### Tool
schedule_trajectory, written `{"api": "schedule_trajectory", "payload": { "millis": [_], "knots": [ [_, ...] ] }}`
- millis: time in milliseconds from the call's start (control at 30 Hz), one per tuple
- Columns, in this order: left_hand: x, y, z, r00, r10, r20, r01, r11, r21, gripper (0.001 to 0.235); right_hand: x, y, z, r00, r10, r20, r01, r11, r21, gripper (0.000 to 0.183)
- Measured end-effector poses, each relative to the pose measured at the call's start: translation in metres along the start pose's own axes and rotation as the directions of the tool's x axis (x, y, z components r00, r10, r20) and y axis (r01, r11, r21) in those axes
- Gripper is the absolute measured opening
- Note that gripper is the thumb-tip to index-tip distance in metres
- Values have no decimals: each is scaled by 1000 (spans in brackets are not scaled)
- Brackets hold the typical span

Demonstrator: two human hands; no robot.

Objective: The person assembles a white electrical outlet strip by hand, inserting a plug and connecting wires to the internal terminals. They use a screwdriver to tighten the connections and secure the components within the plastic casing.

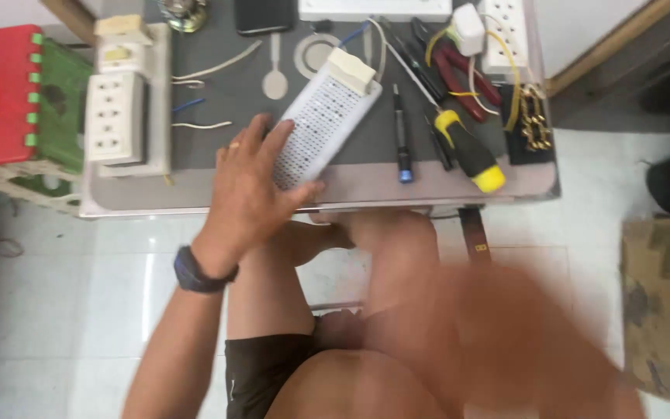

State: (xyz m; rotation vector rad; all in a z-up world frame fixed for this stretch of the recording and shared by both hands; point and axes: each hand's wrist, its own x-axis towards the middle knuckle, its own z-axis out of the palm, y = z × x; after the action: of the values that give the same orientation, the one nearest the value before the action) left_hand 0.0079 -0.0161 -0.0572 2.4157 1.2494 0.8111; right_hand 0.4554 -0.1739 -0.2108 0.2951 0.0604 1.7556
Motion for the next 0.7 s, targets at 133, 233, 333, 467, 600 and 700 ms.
{"api": "schedule_trajectory", "payload": {
  "millis": [133,233,333,467,600,700],
  "knots": [
    [-4,27,17,991,3,-132,45,932,360,63,-13,60,68,959,-285,10,206,669,-714,13],
    [-11,44,22,970,-94,-224,174,913,368,54,19,119,116,909,-393,142,209,134,-969,13],
    [-13,59,17,941,-245,-235,321,868,380,62,81,187,139,883,-349,313,149,-424,-893,19],
    [5,51,17,941,-196,-275,281,906,316,55,138,226,116,852,-196,486,-13,-935,-355,30],
    [73,-2,9,949,102,-297,2,945,328,53,154,228,83,845,-89,527,-33,-993,-115,29],
    [114,-34,0,958,278,69,-285,900,329,42,169,260,68,766,109,633,311,-925,-216,25]
  ]
}}
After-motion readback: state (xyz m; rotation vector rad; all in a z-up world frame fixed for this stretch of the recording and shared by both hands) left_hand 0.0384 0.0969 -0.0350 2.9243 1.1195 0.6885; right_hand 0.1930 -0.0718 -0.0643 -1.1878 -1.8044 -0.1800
